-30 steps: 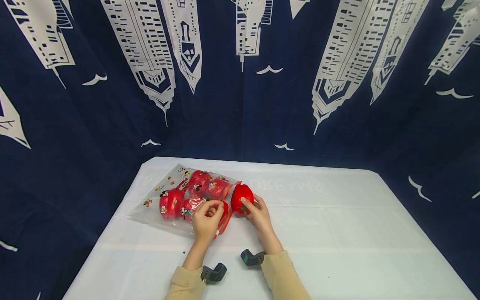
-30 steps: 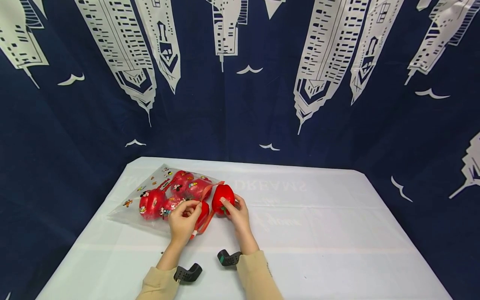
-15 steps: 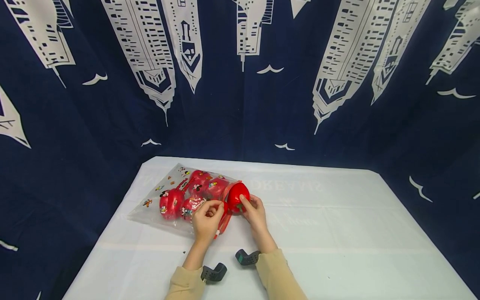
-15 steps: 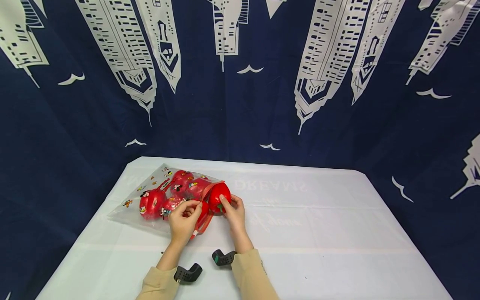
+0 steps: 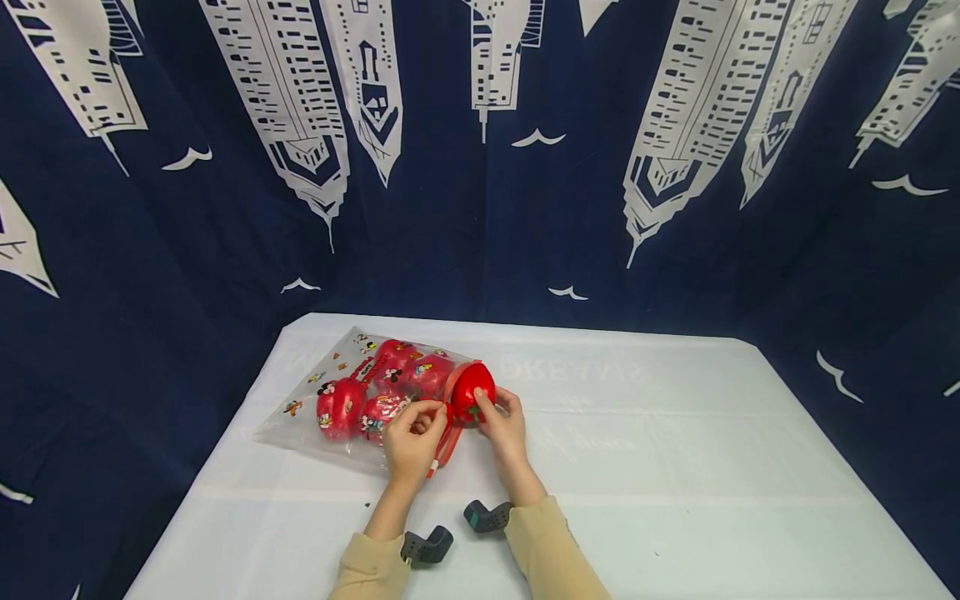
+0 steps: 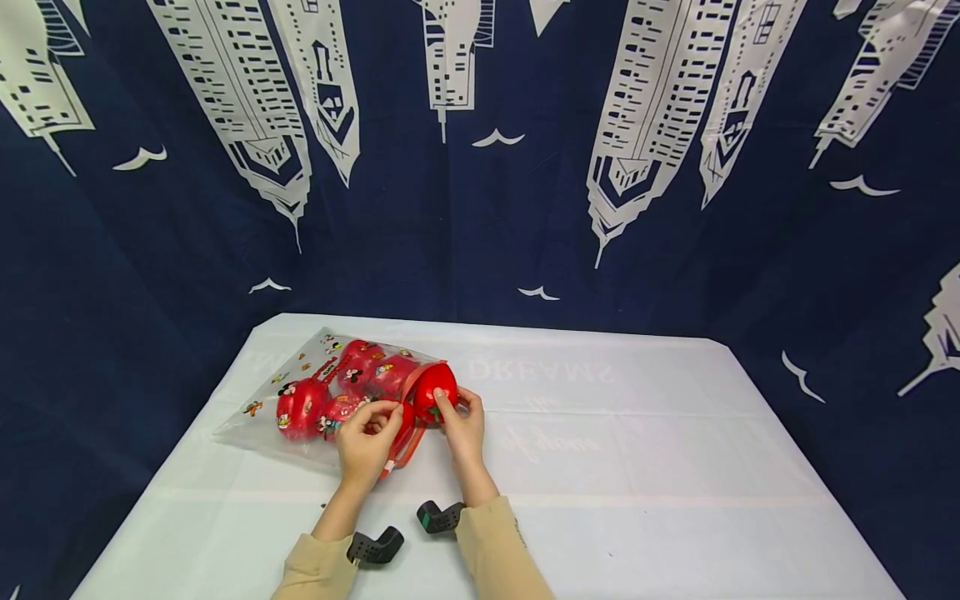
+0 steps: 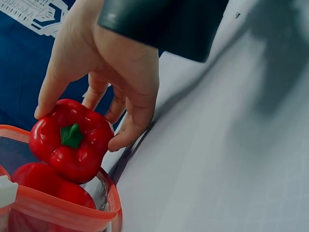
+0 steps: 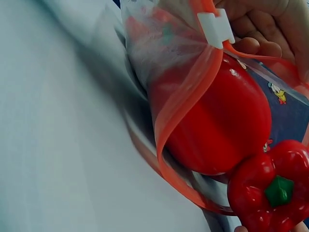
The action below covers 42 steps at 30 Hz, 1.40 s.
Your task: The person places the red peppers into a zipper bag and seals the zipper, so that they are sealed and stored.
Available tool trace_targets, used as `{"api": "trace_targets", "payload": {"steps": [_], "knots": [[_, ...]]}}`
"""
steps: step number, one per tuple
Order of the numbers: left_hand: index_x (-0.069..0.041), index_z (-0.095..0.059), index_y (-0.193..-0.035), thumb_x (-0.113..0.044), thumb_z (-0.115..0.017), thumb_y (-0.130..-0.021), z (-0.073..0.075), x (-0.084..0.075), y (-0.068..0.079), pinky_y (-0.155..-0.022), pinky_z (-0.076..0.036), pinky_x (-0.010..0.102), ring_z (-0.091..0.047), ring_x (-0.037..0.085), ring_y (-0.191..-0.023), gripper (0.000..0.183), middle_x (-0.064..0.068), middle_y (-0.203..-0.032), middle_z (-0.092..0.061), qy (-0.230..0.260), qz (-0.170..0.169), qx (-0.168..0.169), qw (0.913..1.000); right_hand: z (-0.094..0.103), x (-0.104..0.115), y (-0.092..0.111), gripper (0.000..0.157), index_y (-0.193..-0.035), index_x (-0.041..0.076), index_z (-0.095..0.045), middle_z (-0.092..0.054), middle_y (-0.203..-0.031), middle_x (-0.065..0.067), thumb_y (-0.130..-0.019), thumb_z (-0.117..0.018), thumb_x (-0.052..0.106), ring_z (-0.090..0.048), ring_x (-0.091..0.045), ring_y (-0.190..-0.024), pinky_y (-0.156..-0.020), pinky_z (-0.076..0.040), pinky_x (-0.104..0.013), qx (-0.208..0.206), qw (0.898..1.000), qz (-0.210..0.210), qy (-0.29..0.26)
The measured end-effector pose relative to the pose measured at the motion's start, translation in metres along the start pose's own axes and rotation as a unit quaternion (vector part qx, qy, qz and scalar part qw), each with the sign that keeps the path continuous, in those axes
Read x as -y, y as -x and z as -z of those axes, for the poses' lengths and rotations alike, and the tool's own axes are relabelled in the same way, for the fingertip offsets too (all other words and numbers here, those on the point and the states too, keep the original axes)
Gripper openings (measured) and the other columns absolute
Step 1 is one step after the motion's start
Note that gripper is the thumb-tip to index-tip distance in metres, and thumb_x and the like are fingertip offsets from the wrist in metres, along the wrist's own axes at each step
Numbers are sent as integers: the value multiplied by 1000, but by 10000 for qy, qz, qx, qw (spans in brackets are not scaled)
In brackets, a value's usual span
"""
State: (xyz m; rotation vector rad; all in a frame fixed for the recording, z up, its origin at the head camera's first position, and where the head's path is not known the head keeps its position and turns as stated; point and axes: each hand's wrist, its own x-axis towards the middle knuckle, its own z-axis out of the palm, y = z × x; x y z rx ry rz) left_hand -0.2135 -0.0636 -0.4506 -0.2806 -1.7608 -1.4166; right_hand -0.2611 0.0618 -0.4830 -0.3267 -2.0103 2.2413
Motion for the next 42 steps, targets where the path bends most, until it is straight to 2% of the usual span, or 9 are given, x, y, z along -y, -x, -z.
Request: {"api": "trace_targets", "payload": {"steps": [12,20,31,42], "knots": [[6,-67,-76,14,-70,-69,0,0,-1,-48,-38,17,-47,17,-50,11,11,-58,-55,-68,-99,-80,9999,-1,-3,0,61,-124,0,-43,-44,-123,-20,-84,-68,38,-56,-28,-98,-77,-53,-38,308,9994,-168,-2],[6,-67,-76,13,-70,-71,0,-1,-1,-49,-38,17,-46,16,-51,9,11,-58,-55,-43,-27,-70,10000,-2,0,-1,60,-123,1,-44,-45,-123,-19,-84,-68,38,-57,-27,-99,-78,-53,-36,255,9995,-177,20],[7,-67,-75,14,-70,-69,0,-2,-2,-49,-38,15,-46,16,-50,10,12,-57,-54,-5,-48,-80,10000,-7,2,-3,56,-123,-1,-42,-43,-125,-21,-85,-68,32,-55,-34,-106,-81,-52,-38,302,9994,-98,-148],[8,-67,-74,16,-71,-67,1,-2,-3,-47,-39,20,-47,20,-48,12,12,-57,-55,-143,-272,-197,9993,-14,-13,-7,58,-117,1,-40,-42,-117,-19,-83,-70,37,-60,-23,-91,-72,-54,-30,457,9987,149,-167]]}}
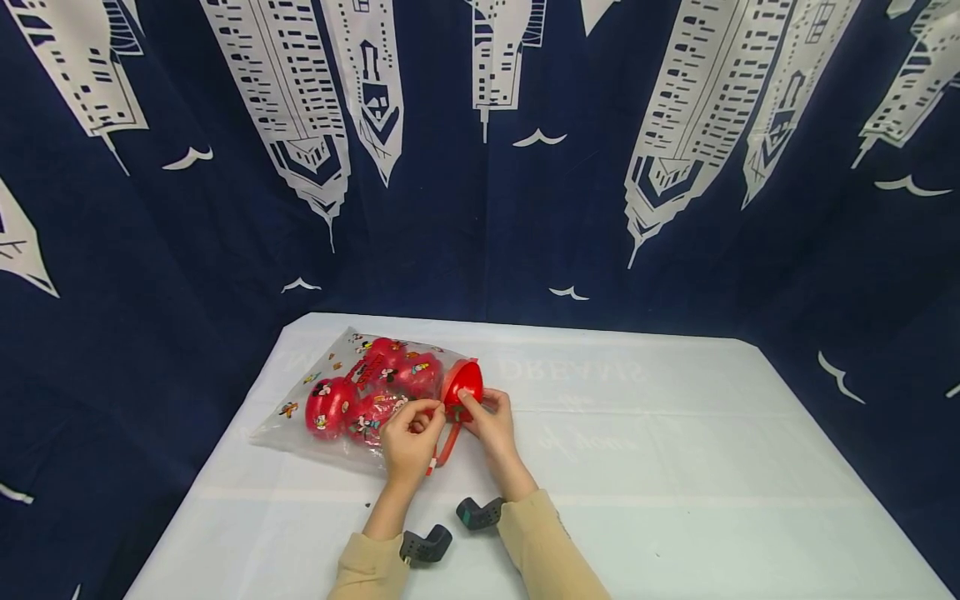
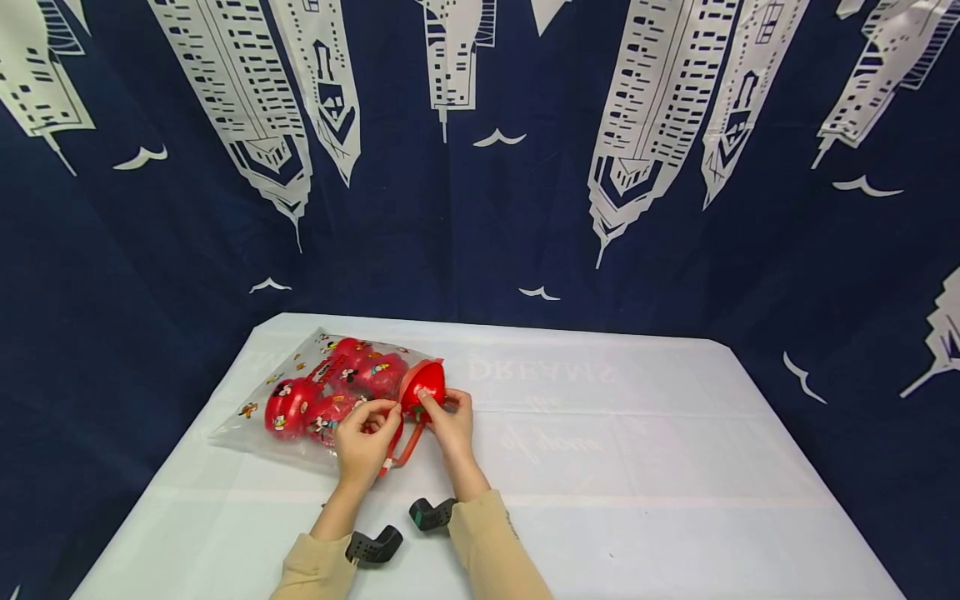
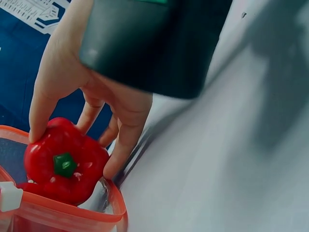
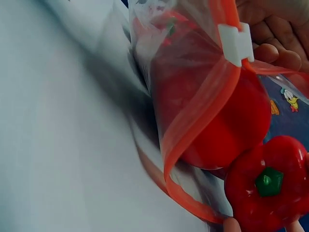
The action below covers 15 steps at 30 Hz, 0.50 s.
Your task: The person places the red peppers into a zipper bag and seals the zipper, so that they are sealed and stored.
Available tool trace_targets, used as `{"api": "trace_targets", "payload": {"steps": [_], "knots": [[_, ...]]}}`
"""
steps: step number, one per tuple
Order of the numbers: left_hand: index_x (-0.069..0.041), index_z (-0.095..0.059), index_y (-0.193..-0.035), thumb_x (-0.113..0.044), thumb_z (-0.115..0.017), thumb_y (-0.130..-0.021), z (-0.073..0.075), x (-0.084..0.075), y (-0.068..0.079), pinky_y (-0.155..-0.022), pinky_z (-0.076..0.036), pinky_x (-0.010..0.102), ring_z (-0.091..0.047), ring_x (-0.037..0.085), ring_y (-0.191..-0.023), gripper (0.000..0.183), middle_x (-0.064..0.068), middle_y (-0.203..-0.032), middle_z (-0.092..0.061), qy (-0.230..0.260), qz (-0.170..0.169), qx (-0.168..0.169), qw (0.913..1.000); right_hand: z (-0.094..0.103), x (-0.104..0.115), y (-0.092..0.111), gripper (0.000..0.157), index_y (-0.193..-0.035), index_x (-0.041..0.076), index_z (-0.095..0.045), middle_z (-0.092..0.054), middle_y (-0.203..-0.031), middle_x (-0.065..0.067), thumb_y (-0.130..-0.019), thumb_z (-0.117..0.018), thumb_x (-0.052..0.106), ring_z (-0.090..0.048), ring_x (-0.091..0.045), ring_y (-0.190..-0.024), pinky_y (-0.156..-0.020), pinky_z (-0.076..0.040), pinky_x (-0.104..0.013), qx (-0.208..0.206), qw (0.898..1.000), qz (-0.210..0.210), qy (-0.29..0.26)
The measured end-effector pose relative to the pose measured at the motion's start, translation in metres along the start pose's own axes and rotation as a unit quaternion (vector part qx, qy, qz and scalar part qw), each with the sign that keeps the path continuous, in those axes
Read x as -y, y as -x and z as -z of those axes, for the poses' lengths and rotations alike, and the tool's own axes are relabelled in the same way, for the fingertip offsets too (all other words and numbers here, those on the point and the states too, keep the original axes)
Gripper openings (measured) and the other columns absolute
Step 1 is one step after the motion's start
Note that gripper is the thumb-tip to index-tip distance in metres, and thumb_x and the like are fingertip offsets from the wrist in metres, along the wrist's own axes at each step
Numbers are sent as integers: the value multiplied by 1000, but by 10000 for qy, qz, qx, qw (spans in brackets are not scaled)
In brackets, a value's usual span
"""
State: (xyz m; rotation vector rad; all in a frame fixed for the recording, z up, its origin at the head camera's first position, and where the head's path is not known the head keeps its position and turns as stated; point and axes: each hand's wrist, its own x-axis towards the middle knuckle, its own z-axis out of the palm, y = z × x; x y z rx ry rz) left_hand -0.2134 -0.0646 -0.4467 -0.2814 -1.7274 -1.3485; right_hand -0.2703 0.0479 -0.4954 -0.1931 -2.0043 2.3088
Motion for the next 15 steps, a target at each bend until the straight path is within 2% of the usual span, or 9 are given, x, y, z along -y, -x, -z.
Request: {"api": "trace_targets", "payload": {"steps": [6,9,15], "knots": [[6,-68,-76,11,-71,-70,1,5,1,-48,-39,17,-47,19,-49,9,11,-57,-56,-35,146,33,9999,-6,7,5,58,-119,1,-39,-43,-117,-18,-83,-70,35,-61,-23,-91,-75,-54,-32,-14,9996,-275,-9],[5,-68,-75,12,-72,-69,0,5,1,-47,-38,19,-47,18,-49,11,10,-57,-56,-74,92,-23,9999,-9,14,9,57,-119,-2,-39,-43,-117,-21,-84,-70,31,-60,-27,-93,-77,-53,-37,-49,9996,-290,-14],[6,-67,-73,17,-72,-65,0,0,-1,-46,-39,22,-47,20,-47,14,11,-56,-55,-111,-44,-145,9998,-13,14,10,57,-118,-1,-42,-45,-117,-20,-83,-71,32,-58,-28,-95,-77,-53,-37,-133,9995,-272,65]]}}
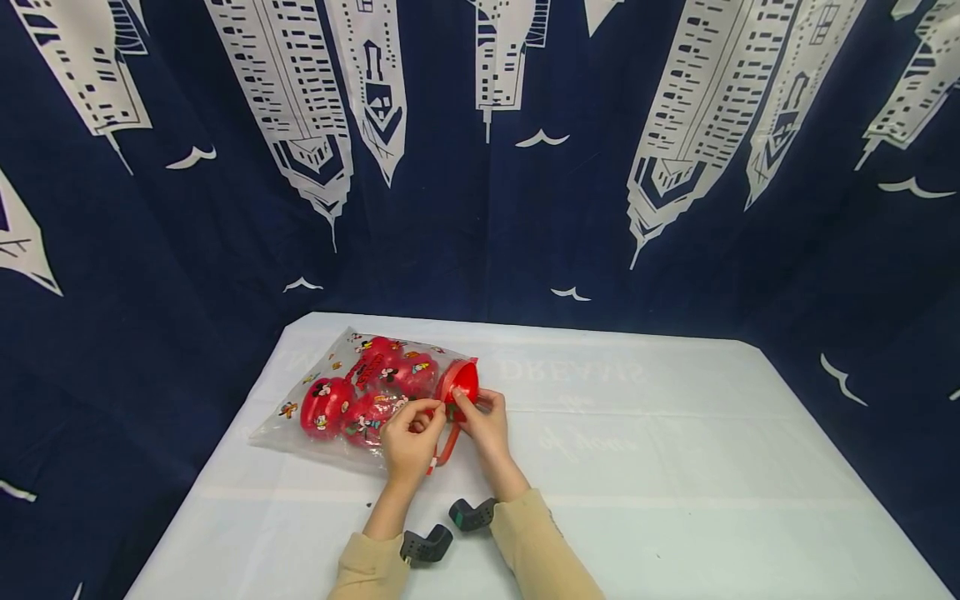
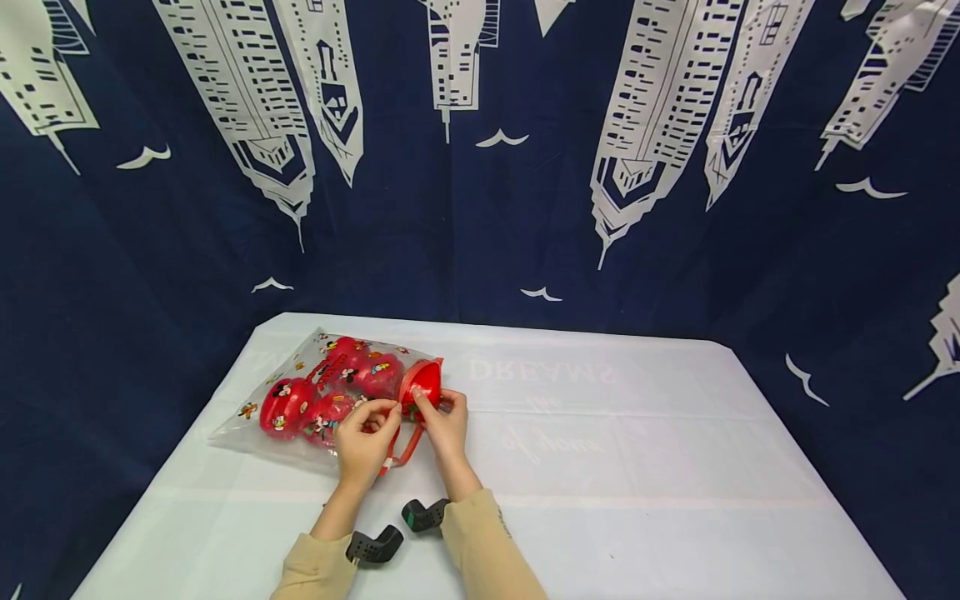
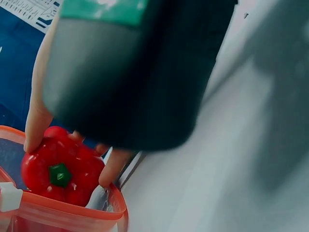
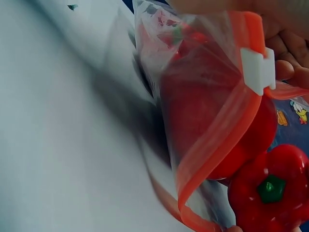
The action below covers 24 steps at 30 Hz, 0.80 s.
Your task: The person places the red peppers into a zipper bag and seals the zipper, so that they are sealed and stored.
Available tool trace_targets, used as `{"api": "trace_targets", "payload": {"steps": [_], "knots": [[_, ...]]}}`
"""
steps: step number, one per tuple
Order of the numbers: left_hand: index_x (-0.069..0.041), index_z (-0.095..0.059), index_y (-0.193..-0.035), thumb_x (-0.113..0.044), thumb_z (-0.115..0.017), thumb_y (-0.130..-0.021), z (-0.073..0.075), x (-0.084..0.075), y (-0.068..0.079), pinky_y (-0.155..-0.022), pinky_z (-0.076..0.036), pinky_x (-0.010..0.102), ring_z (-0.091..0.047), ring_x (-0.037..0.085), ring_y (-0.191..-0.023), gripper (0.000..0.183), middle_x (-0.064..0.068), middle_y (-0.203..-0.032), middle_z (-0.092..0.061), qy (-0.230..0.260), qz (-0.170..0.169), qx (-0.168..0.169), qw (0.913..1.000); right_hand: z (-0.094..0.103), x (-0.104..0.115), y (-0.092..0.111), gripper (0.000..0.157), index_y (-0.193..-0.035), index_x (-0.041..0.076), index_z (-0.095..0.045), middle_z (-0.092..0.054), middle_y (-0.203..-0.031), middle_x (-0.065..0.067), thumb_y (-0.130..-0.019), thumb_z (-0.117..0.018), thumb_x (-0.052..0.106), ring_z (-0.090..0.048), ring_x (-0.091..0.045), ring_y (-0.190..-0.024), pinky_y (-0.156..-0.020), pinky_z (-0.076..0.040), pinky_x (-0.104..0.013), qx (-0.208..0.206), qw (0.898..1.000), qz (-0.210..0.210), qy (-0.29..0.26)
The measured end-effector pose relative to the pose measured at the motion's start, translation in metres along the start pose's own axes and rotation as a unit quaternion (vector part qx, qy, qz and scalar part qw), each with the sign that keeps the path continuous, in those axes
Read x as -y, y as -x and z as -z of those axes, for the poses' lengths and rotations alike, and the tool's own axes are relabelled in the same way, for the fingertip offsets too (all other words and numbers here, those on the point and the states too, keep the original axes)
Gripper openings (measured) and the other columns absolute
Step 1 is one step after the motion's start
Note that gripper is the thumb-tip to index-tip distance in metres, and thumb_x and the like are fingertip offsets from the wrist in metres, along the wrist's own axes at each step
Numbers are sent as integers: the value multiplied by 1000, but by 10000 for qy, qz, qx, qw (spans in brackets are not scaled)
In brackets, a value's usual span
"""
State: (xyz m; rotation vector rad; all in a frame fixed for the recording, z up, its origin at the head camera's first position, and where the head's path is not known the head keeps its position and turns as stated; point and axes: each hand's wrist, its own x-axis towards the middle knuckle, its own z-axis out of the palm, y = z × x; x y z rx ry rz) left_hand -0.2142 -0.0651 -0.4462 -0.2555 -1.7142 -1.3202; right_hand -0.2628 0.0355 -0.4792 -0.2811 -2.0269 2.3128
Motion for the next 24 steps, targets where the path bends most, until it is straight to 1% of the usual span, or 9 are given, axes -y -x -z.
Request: {"api": "trace_targets", "payload": {"steps": [4,7,11,15,20,24], "knots": [[6,-67,-72,17,-72,-64,0,0,0,-45,-39,23,-46,19,-47,15,11,-55,-55,17,-31,-47,10000,-1,1,0,58,-118,0,-45,-48,-119,-18,-82,-71,36,-55,-28,-100,-78,-53,-37,-42,9997,45,255],[6,-67,-72,18,-72,-64,0,0,0,-44,-38,24,-46,19,-47,15,12,-55,-54,20,-47,-56,10000,-2,2,0,57,-119,0,-48,-51,-120,-17,-82,-71,36,-56,-26,-98,-77,-52,-38,-61,9994,81,317],[6,-67,-72,17,-73,-65,0,1,0,-45,-38,22,-46,19,-47,15,11,-55,-54,-33,-31,-35,10000,-3,4,0,53,-121,-2,-50,-52,-121,-19,-82,-71,28,-59,-24,-92,-78,-52,-38,-7,9998,89,191],[6,-67,-73,16,-73,-65,0,2,0,-46,-38,21,-46,19,-47,14,11,-55,-54,-49,-1,-31,10000,-4,4,1,49,-123,-3,-52,-53,-120,-20,-83,-68,20,-59,-22,-92,-80,-52,-36,192,9995,38,245],[6,-68,-74,14,-72,-67,1,2,0,-46,-38,21,-47,20,-48,11,11,-56,-55,42,75,45,10000,-6,1,1,47,-124,-1,-54,-55,-116,-17,-83,-65,17,-58,-21,-89,-79,-52,-33,241,9988,17,429],[7,-68,-74,13,-71,-68,2,0,-1,-47,-38,20,-47,21,-48,10,12,-57,-56,81,137,81,9998,-4,0,0,47,-126,-3,-52,-55,-118,-18,-84,-62,16,-59,-25,-91,-81,-52,-35,349,9985,35,413]]}}
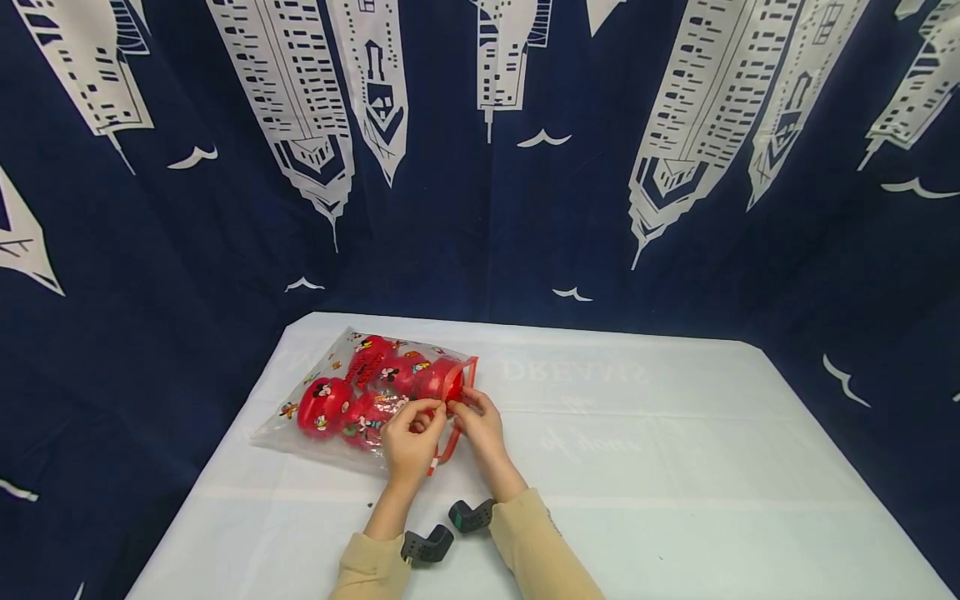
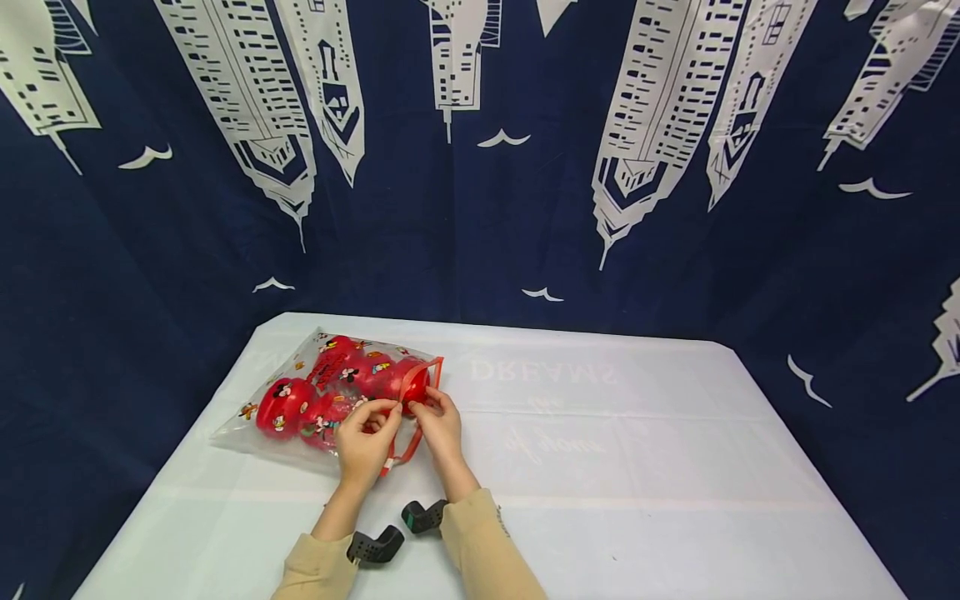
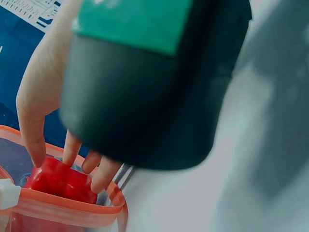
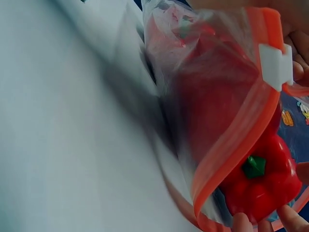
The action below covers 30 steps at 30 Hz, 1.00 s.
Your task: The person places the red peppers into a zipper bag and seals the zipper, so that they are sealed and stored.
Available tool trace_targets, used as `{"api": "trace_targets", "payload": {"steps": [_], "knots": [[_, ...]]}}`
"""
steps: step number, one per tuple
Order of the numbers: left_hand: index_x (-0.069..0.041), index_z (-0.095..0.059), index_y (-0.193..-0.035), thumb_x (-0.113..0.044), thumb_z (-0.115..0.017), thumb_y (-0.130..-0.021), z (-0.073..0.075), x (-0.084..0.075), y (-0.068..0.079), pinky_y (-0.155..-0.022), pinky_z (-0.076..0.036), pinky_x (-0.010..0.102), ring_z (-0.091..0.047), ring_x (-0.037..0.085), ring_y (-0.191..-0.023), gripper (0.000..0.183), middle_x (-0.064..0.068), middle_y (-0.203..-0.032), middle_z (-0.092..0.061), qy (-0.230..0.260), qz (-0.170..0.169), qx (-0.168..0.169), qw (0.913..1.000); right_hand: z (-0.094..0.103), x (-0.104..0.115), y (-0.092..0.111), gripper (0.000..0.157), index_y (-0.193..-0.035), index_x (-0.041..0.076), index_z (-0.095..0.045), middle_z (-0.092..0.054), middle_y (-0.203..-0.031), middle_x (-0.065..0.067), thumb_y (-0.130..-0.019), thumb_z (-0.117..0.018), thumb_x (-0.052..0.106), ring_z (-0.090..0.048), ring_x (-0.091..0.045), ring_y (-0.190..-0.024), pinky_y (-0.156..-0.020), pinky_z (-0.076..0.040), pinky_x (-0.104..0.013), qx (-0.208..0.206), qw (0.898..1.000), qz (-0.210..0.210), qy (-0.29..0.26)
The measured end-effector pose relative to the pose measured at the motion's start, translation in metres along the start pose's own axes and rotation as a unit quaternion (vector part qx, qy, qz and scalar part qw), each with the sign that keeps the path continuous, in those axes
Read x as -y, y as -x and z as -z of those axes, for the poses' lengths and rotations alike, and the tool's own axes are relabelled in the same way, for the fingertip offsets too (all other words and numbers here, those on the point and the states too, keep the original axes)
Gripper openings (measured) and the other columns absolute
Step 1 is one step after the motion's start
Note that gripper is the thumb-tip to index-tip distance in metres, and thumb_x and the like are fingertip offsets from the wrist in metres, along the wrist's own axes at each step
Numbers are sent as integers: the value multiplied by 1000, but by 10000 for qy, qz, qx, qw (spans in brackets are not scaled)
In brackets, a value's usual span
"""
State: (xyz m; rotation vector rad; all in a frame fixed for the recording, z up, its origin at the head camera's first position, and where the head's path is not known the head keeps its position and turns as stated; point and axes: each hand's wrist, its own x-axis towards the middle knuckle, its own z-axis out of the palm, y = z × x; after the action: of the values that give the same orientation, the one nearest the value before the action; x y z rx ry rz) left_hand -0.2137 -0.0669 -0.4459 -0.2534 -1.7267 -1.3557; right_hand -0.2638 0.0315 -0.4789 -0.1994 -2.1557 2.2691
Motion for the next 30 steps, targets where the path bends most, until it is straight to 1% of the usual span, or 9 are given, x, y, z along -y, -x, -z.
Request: {"api": "trace_targets", "payload": {"steps": [4,7,10,14,17,23,27,29,30], "knots": [[6,-67,-74,14,-71,-68,0,-2,0,-47,-39,20,-48,21,-48,10,12,-57,-56,-45,-5,3,10000,4,-1,-1,44,-126,-2,-53,-56,-122,-19,-86,-60,16,-59,-30,-98,-84,-51,-38,128,9999,-1,26],[7,-67,-74,14,-72,-67,-1,1,1,-46,-39,21,-47,21,-48,11,12,-57,-55,-110,-56,-26,9999,7,-1,-2,43,-124,-4,-55,-56,-122,-20,-86,-59,16,-59,-32,-99,-82,-51,-39,209,9996,98,144],[6,-67,-74,14,-73,-67,-4,11,3,-46,-38,21,-47,20,-47,11,10,-56,-55,-125,-119,-65,9998,9,-1,-3,42,-123,-4,-56,-58,-120,-19,-86,-60,16,-60,-31,-99,-80,-52,-38,280,9993,153,219],[4,-69,-74,7,-74,-70,-6,29,8,-46,-37,17,-47,15,-48,7,6,-56,-56,-78,-19,-28,10000,11,0,-6,41,-121,-4,-56,-59,-118,-18,-86,-61,16,-60,-29,-99,-79,-52,-39,309,9988,187,322],[0,-70,-76,2,-75,-72,-5,35,10,-48,-37,14,-47,12,-49,6,3,-57,-57,4,83,17,10000,13,1,-8,40,-119,-5,-56,-59,-115,-18,-86,-61,16,-61,-29,-98,-78,-52,-41,232,9983,270,453],[-1,-70,-78,-1,-75,-74,-5,38,11,-49,-38,13,-47,9,-51,6,2,-58,-56,119,123,77,9998,18,5,-16,36,-117,-4,-57,-59,-112,-17,-86,-61,15,-61,-25,-91,-71,-53,-37,-8,9972,372,646],[0,-70,-77,1,-75,-73,-5,39,11,-49,-38,13,-47,10,-50,7,2,-58,-56,120,133,70,9998,21,9,-22,35,-117,-5,-56,-59,-113,-18,-87,-59,14,-61,-28,-91,-72,-54,-40,-87,9963,467,715],[1,-69,-76,4,-74,-72,-5,36,10,-48,-37,13,-47,14,-49,8,5,-57,-56,103,145,58,9998,23,11,-25,35,-117,-5,-56,-58,-114,-19,-88,-58,15,-61,-32,-93,-74,-53,-41,-114,9957,491,771],[2,-69,-76,6,-74,-71,-5,30,8,-48,-37,14,-47,16,-49,8,7,-57,-56,99,140,49,9998,23,12,-26,35,-118,-5,-56,-58,-114,-19,-88,-58,15,-60,-34,-95,-75,-53,-42,-132,9954,498,806]]}}
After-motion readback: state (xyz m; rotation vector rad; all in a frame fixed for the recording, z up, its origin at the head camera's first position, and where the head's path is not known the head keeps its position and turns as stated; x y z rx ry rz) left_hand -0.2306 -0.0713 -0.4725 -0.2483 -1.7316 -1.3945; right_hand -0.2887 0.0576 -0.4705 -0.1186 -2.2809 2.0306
